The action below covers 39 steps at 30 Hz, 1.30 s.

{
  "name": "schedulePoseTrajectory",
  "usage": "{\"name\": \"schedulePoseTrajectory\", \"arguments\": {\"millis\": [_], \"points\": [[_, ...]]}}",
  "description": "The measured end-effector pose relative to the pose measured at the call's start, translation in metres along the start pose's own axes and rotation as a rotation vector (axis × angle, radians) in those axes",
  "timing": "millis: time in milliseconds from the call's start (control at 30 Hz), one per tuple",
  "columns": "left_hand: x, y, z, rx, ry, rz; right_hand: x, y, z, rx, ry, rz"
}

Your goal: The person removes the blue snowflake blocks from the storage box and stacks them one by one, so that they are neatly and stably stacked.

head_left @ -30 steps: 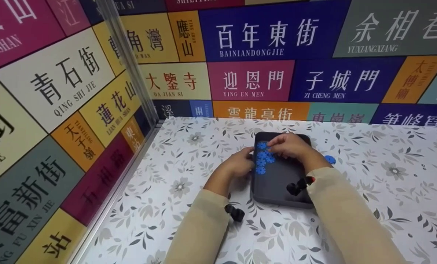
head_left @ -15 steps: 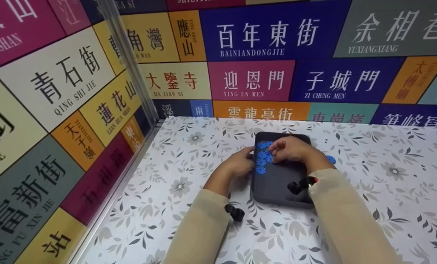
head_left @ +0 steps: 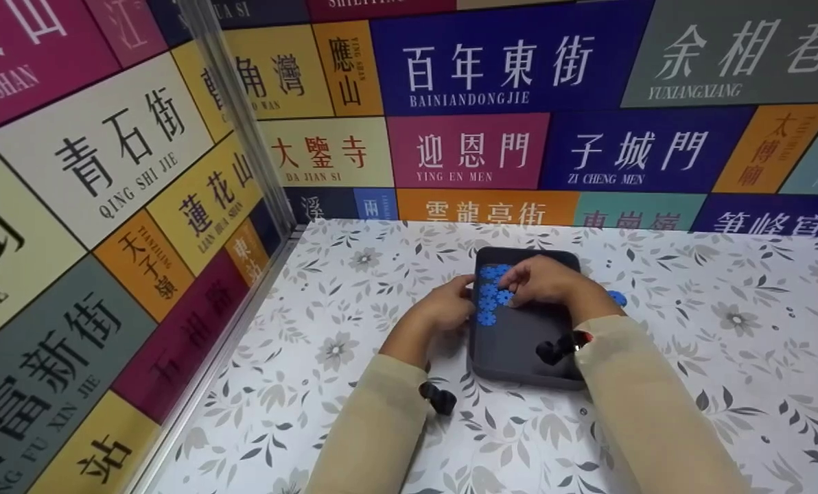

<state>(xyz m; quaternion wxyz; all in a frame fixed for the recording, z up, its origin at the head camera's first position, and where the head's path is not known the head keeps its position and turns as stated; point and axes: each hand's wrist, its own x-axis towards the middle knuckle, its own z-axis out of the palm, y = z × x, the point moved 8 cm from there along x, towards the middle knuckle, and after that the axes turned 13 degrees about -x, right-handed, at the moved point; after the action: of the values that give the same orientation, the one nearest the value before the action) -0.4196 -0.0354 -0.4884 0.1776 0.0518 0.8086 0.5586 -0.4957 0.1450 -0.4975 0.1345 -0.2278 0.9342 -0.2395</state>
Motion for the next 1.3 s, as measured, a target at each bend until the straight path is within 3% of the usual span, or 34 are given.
{"name": "schedulePoseTrajectory", "arguments": {"millis": [367, 667, 1300], "points": [[0.000, 0.002, -0.001, 0.029, 0.002, 0.020, 0.002, 0.000, -0.002, -0.051, 0.019, 0.017], [0.001, 0.000, 0.000, -0.005, -0.009, 0.014, -0.001, 0.003, -0.002, 0.005, 0.042, 0.003], [0.001, 0.001, -0.001, 0.015, 0.003, 0.023, -0.003, 0.006, -0.011, 0.179, 0.152, 0.061]]}}
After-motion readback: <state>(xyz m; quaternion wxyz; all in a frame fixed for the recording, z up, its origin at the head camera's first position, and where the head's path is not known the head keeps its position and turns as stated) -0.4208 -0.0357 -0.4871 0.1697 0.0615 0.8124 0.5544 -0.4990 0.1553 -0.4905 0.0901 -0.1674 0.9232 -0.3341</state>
